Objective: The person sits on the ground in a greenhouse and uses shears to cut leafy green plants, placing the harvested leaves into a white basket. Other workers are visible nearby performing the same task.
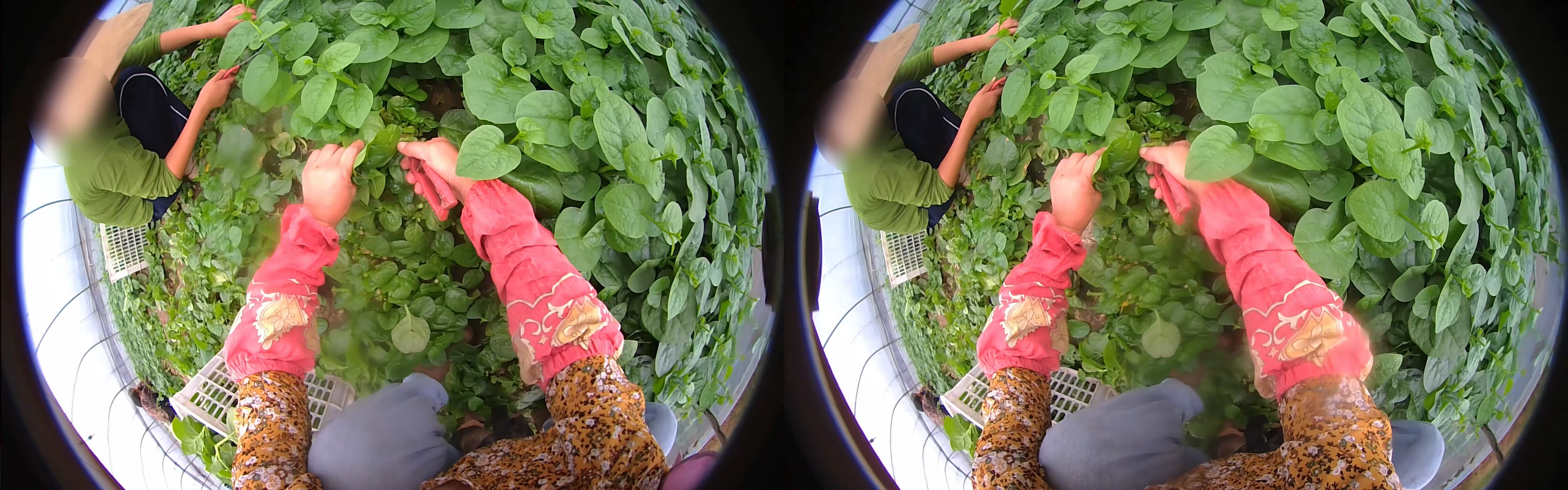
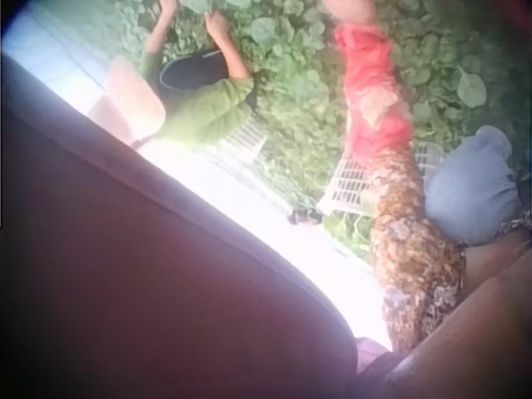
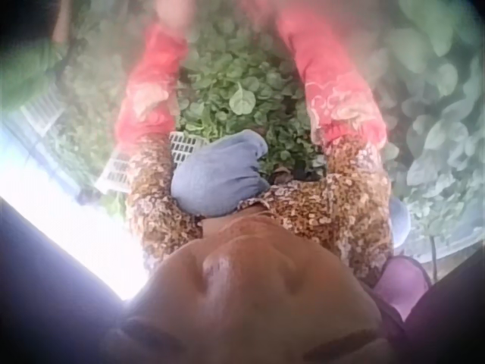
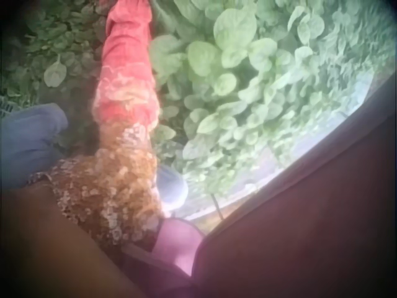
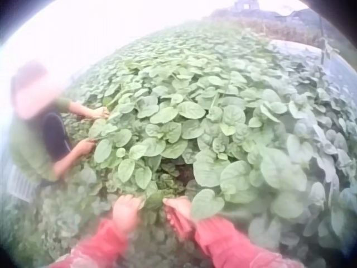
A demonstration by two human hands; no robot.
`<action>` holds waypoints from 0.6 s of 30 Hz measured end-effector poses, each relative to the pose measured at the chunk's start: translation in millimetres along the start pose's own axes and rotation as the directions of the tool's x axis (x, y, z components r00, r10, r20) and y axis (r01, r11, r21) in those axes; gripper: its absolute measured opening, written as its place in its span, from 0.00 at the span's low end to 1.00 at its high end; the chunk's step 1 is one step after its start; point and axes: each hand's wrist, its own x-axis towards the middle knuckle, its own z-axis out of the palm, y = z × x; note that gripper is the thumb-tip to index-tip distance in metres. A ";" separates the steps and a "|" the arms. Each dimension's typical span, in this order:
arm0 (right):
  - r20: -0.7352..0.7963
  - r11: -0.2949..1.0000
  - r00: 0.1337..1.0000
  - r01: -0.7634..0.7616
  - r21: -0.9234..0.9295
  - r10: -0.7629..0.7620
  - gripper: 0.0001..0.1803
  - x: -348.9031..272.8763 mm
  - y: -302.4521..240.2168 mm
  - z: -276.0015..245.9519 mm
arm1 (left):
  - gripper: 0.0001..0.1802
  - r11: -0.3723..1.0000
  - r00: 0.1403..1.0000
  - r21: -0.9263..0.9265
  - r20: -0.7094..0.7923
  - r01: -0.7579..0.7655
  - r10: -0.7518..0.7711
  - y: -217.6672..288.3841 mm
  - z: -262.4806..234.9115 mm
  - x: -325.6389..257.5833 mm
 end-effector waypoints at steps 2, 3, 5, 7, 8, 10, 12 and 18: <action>-0.044 0.997 0.996 0.072 -0.007 -0.073 0.23 -7.4 2.8 0.2 | 0.28 0.997 0.997 -0.072 -0.081 0.003 -0.008 -8.3 -7.2 -14.4; -0.036 0.996 0.996 0.082 -0.036 -0.083 0.23 -12.2 3.1 -1.4 | 0.28 0.994 0.993 -0.108 -0.121 0.001 -0.014 -11.9 -12.1 -22.9; -0.032 0.991 0.994 0.097 -0.095 -0.101 0.23 -21.8 1.5 -7.0 | 0.29 0.986 0.995 -0.162 -0.087 0.025 -0.040 -9.4 -19.7 -36.4; -0.052 0.972 0.981 0.180 -0.151 -0.189 0.24 -25.3 -6.8 -6.1 | 0.29 0.975 0.994 -0.215 -0.079 0.054 -0.073 -7.6 -27.7 -41.8; -0.047 0.962 0.977 0.196 -0.188 -0.209 0.24 -27.9 -11.9 -4.5 | 0.30 0.978 0.990 -0.199 -0.111 0.058 -0.081 -9.9 -32.8 -42.2; 0.018 0.952 0.982 0.185 -0.244 -0.186 0.23 -33.0 -23.2 0.2 | 0.24 0.947 0.973 -0.290 -0.138 0.141 -0.187 -14.5 -41.3 -37.7; 0.135 0.950 0.987 0.127 -0.287 -0.092 0.23 -33.2 -28.3 7.8 | 0.17 0.922 0.963 -0.346 -0.135 0.176 -0.235 -19.3 -52.2 -26.1; 0.143 0.864 0.989 0.095 -0.495 -0.027 0.22 -12.9 -34.8 38.8 | 0.13 0.992 0.985 0.016 0.117 -0.127 0.124 -64.5 -31.4 7.4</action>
